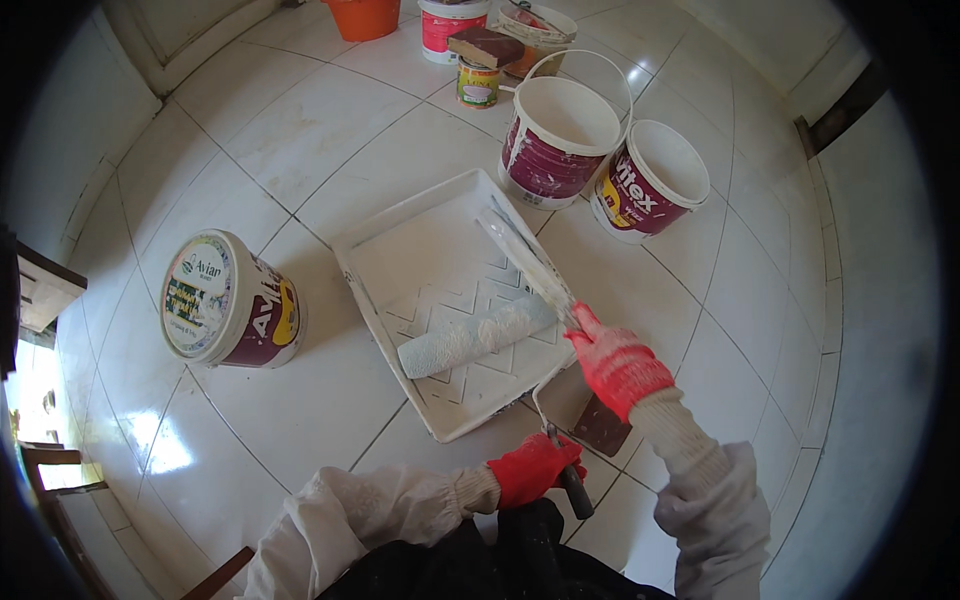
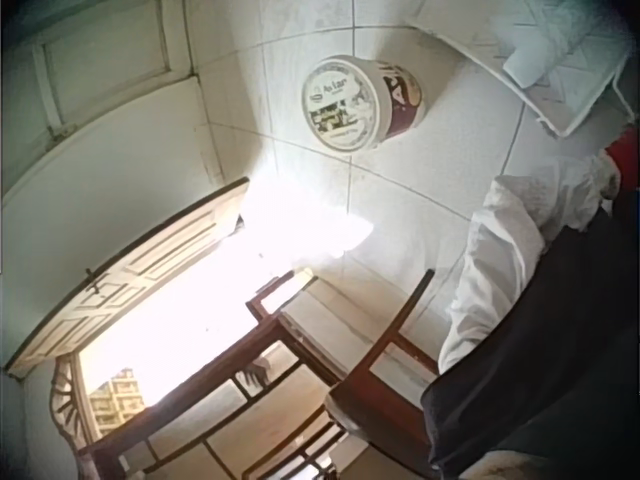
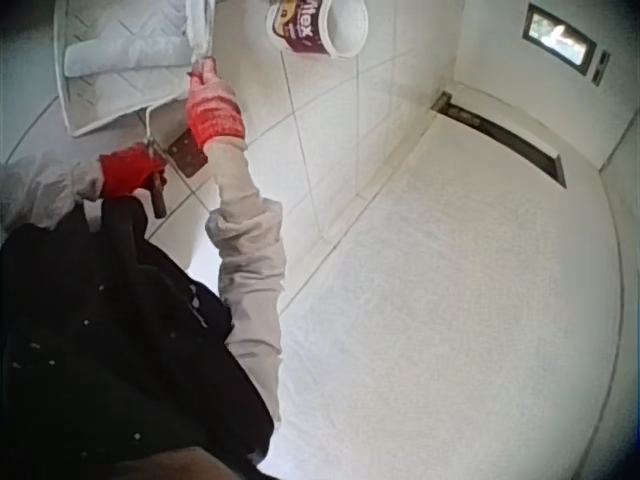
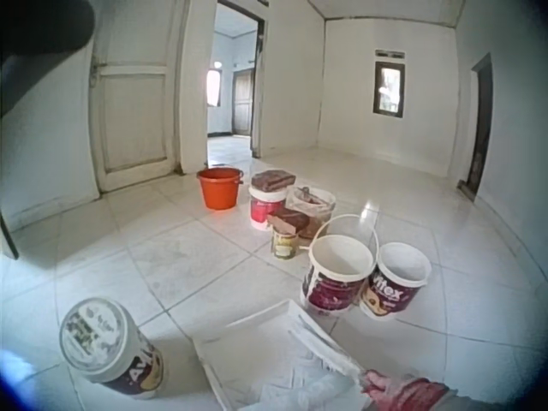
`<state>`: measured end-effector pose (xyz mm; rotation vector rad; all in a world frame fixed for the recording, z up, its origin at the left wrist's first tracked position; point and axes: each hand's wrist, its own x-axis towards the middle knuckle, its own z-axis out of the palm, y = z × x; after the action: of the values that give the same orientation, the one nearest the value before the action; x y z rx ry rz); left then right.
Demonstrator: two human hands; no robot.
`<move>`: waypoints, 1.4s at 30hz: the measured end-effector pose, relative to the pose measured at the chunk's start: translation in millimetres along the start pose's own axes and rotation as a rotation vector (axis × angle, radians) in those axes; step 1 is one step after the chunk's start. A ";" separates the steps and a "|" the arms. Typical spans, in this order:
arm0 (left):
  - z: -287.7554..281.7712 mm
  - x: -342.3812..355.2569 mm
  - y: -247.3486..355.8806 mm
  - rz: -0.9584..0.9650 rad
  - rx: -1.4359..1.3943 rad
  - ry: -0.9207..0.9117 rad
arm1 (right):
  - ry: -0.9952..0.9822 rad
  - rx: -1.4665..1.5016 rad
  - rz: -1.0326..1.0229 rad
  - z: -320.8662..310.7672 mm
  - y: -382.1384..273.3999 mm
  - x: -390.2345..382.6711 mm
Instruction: The person stirs paint in a small bucket using a wooden stick, pours a small amount into a paint tray containing a roller, and then uses a small brush to stir or distribute paint within the tray.
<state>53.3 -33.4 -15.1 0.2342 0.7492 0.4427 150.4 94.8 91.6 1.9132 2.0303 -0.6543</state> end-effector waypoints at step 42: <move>-0.1 1.7 11.2 -0.019 -0.097 -0.044 | 0.052 -0.094 -0.258 3.7 -32.9 -33.6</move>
<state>50.9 -22.7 -12.1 0.1454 0.6848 0.4531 120.3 63.0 109.4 1.6476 2.3206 -0.5602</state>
